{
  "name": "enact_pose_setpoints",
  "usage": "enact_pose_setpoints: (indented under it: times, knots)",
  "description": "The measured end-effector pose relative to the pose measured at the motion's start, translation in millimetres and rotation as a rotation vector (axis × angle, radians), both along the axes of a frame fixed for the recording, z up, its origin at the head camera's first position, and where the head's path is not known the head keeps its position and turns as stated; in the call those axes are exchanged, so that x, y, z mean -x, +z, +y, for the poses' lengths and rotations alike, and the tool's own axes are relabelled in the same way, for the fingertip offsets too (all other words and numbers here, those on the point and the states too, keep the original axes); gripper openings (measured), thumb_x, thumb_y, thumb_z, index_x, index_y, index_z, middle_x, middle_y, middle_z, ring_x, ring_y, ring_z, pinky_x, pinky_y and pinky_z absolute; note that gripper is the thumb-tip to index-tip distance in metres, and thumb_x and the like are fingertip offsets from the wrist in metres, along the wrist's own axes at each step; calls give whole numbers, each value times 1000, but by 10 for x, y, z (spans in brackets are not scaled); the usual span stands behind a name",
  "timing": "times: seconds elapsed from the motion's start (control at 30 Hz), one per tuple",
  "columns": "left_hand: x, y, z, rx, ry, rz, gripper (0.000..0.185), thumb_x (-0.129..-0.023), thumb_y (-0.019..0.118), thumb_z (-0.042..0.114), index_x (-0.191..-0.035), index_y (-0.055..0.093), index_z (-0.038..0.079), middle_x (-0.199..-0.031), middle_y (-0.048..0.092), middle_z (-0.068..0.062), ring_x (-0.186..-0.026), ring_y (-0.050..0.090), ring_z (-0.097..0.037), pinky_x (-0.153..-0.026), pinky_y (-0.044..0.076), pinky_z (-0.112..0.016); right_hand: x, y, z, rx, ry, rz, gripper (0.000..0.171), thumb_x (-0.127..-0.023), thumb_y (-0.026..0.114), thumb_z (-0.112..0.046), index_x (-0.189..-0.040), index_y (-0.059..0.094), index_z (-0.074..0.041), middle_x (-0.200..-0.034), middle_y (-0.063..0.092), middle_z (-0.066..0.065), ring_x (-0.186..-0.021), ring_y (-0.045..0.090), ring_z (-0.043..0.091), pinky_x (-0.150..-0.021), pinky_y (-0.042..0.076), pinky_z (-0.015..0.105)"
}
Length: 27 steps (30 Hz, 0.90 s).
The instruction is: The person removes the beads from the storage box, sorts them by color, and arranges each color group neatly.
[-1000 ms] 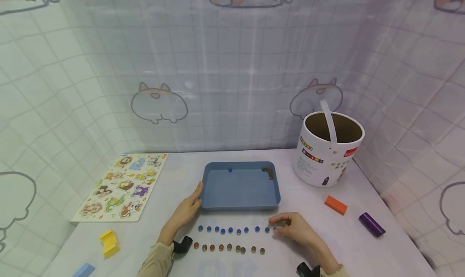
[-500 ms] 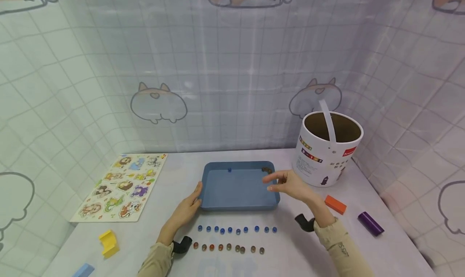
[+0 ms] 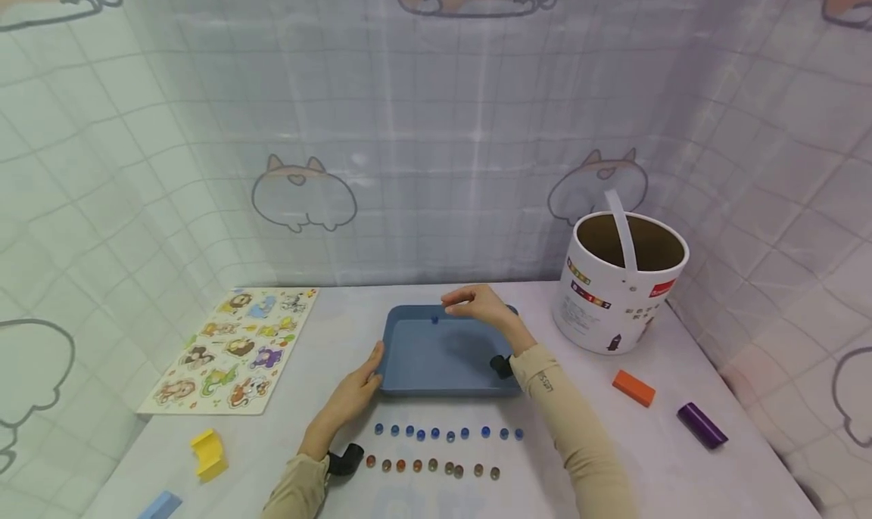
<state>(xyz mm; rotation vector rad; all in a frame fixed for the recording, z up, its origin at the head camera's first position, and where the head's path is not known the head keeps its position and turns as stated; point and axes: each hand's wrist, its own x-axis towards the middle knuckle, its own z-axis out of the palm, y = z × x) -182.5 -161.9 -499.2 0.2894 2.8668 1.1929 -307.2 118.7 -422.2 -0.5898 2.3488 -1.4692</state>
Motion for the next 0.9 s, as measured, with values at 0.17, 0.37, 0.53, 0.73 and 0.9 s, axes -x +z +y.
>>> enact_pose_setpoints:
  times: [0.17,0.37,0.53,0.73,0.9]
  knots:
    - [-6,11,2,-7,0,10,58,-99,43,13,-152,23,3,-160,21,-13,-147,25,-30,-120,24,-48,116,-202,-242,26,-26,-26,38,-92,66,-19,-127,64,-5,-129,64,13,-119,60,30,-101,50,45]
    - [2,9,4,-11,-4,19,58,-99,43,13,-153,23,3,-160,21,-13,-147,25,-30,-120,24,-48,200,-462,-435,31,-132,-67,32,-91,66,-18,-122,68,-10,-124,68,10,-116,62,27,-103,48,45]
    - [-4,-21,15,-2,-1,12,57,-100,41,14,-153,23,5,-161,21,-10,-147,26,-30,-120,25,-48,205,-601,-506,18,-222,-80,28,-90,67,-12,-118,71,-10,-122,69,11,-112,64,26,-100,50,41]
    - [-10,-5,16,-7,0,9,57,-100,42,14,-153,23,5,-161,21,-10,-147,26,-30,-119,25,-49,199,-656,-547,0,-297,-80,27,-89,69,-12,-116,72,-12,-120,70,10,-109,65,25,-95,53,39]
    - [-4,5,12,-8,3,10,57,-100,42,14,-153,22,5,-161,21,-11,-147,25,-30,-120,24,-49,211,-683,-594,-13,-308,-43,25,-86,71,-8,-111,74,-10,-116,71,11,-106,66,26,-89,56,36]
